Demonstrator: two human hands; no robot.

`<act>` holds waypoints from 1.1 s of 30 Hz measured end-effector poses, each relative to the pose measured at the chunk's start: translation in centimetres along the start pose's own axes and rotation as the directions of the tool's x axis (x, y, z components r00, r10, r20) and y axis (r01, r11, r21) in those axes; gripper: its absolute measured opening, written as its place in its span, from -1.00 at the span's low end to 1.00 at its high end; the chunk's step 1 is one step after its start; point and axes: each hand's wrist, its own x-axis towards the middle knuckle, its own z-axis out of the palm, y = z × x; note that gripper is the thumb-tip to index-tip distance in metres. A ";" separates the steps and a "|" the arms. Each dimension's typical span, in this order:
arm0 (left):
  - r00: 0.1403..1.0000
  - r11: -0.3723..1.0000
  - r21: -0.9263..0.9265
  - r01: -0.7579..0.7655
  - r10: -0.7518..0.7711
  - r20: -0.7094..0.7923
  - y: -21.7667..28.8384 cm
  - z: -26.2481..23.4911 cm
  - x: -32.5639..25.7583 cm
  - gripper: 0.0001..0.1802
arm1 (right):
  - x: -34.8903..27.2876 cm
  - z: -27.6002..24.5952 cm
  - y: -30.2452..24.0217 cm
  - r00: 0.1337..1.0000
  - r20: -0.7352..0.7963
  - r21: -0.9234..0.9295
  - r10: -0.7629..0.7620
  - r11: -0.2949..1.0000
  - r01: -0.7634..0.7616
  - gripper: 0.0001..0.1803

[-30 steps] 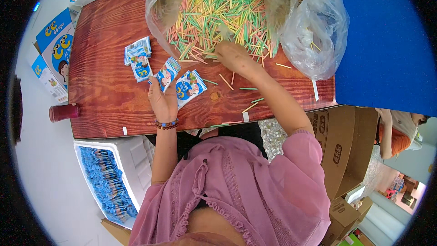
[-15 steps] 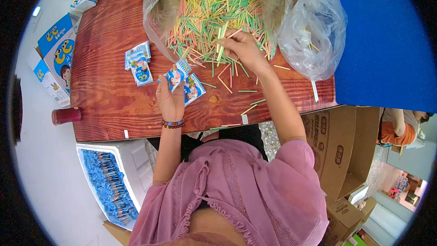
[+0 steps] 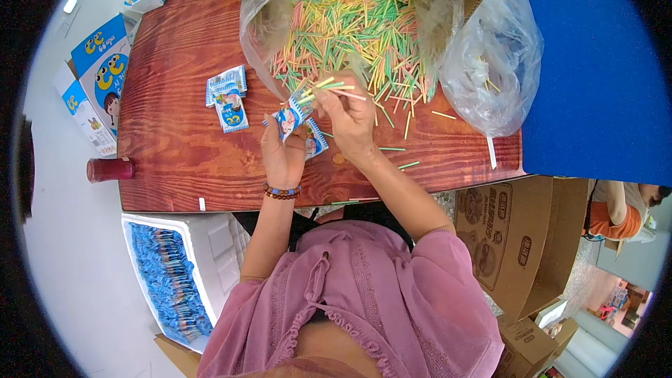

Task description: Sorting small blue packets and securing them into groups with rubber bands for final packing.

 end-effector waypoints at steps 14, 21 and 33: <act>0.997 0.996 -0.051 -0.072 0.072 -0.005 0.7 0.6 0.5 -0.73 | 0.3 -0.4 0.3 0.946 0.270 -0.174 0.180 0.975 -0.136 -0.90; 0.997 0.995 -0.055 -0.083 0.083 -0.012 1.3 -0.1 1.2 -0.73 | 1.8 -0.3 -1.0 0.913 0.364 -0.224 0.183 0.969 -0.104 -0.72; 0.996 0.971 -0.240 -0.026 0.047 0.080 0.7 -1.4 2.3 -0.71 | 1.4 -1.3 -2.2 0.928 0.283 -0.337 0.242 0.931 -0.140 -0.67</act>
